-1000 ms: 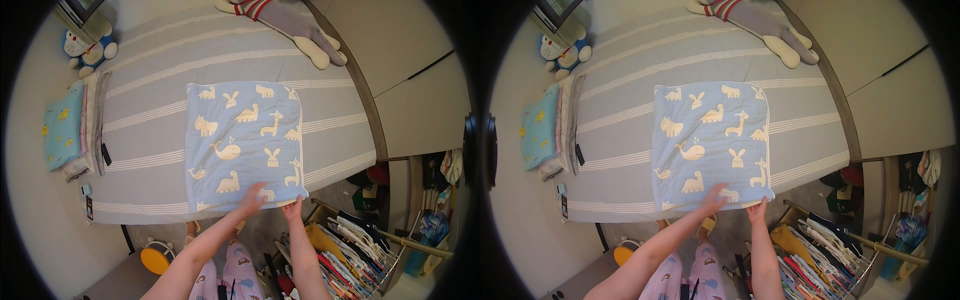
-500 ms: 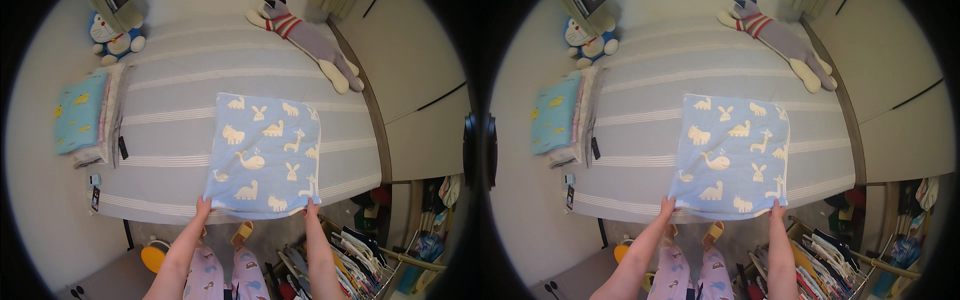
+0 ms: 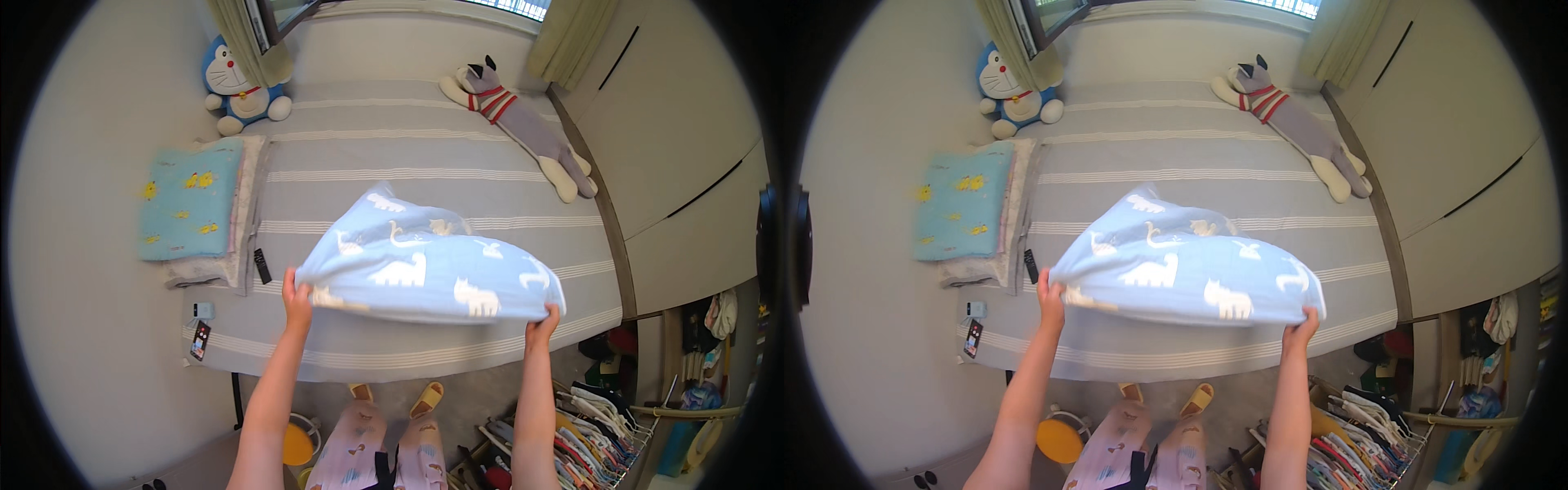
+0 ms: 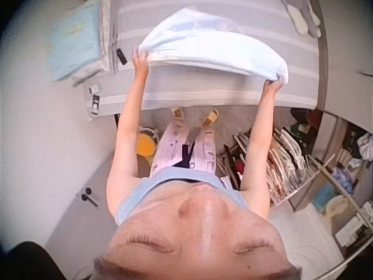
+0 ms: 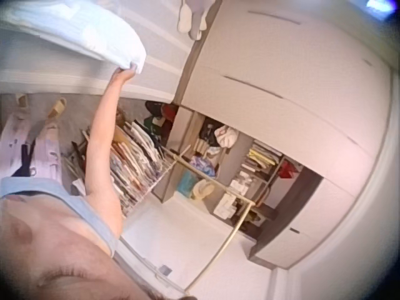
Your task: The person spreads out blankets on a bed and folds them one by one, placing the folded items in a stack.
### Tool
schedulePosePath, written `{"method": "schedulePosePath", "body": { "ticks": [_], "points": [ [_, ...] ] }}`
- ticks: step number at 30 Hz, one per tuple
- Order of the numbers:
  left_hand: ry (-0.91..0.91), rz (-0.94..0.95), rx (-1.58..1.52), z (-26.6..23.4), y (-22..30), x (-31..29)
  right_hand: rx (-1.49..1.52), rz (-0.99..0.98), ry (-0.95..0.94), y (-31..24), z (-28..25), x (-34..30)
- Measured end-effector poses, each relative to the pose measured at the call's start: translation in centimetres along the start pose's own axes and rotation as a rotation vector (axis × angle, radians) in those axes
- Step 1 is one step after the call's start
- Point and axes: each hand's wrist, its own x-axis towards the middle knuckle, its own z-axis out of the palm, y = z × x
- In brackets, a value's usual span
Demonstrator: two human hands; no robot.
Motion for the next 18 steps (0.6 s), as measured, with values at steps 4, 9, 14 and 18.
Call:
{"method": "schedulePosePath", "body": {
  "ticks": [4,9,14,18],
  "points": [
    [0.018,-0.165,0.137,-10.3,-6.7,-6.3,-0.148,0.128,0.183,6.6,-7.9,-6.4],
    [0.124,-0.503,0.478,-20.2,-17.7,-15.8,-0.532,0.358,0.383,15.4,-19.7,-11.5],
    [0.145,-1.007,0.653,-19.1,-22.0,-18.2,-0.761,0.523,0.429,17.5,-22.5,-12.1],
    [0.277,-0.475,0.43,-23.9,-22.9,-10.8,-0.824,0.481,0.036,20.9,-14.6,-7.7]
  ]
}}
